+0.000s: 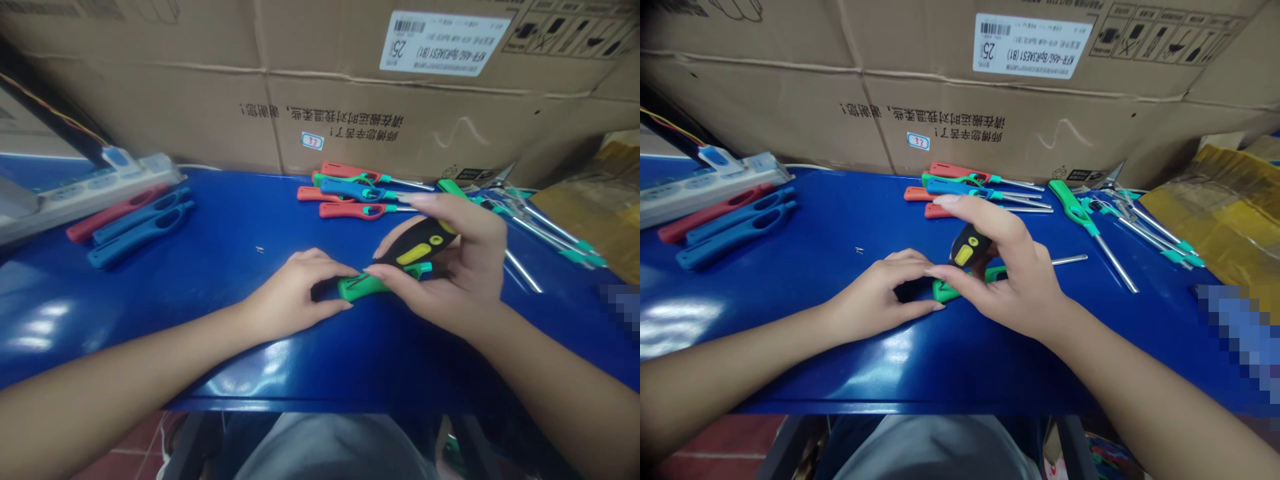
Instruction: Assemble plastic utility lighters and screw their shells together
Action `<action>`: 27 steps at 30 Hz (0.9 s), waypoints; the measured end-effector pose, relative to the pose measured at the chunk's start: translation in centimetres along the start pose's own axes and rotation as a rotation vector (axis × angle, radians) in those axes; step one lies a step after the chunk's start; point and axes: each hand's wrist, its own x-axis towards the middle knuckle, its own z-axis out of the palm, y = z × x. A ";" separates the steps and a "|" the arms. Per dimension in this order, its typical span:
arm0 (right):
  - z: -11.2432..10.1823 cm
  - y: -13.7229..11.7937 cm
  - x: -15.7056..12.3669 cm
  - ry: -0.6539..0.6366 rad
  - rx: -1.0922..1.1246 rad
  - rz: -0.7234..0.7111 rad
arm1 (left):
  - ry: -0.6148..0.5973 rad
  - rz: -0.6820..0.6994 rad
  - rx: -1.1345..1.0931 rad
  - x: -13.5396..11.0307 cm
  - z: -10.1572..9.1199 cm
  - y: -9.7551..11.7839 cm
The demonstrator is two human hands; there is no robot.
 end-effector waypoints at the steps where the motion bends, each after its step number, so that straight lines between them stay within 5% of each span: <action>1: -0.2 -0.1 0.1 -0.050 0.021 0.027 | 0.000 -0.001 0.002 0.0 0.1 0.0; 5: -1.2 -0.3 0.9 -0.212 0.041 0.034 | -0.029 0.008 0.011 0.3 0.4 0.3; 10: -2.3 -0.5 1.7 -0.093 -0.354 -0.298 | -0.054 0.053 -0.023 1.0 1.1 0.8; 15: -2.6 -1.3 2.0 -0.163 -0.267 -0.166 | -0.077 0.027 0.030 1.6 1.7 0.9; 20: -2.8 -0.6 2.1 0.069 -0.574 -0.379 | -0.101 0.019 0.064 2.9 2.4 1.1; 25: -2.8 -0.1 2.2 -0.056 -0.286 -0.166 | -0.093 0.042 0.052 3.9 2.7 0.9; 27: -2.9 -0.1 2.2 -0.007 -0.300 -0.209 | -0.088 0.054 0.044 3.9 2.6 0.7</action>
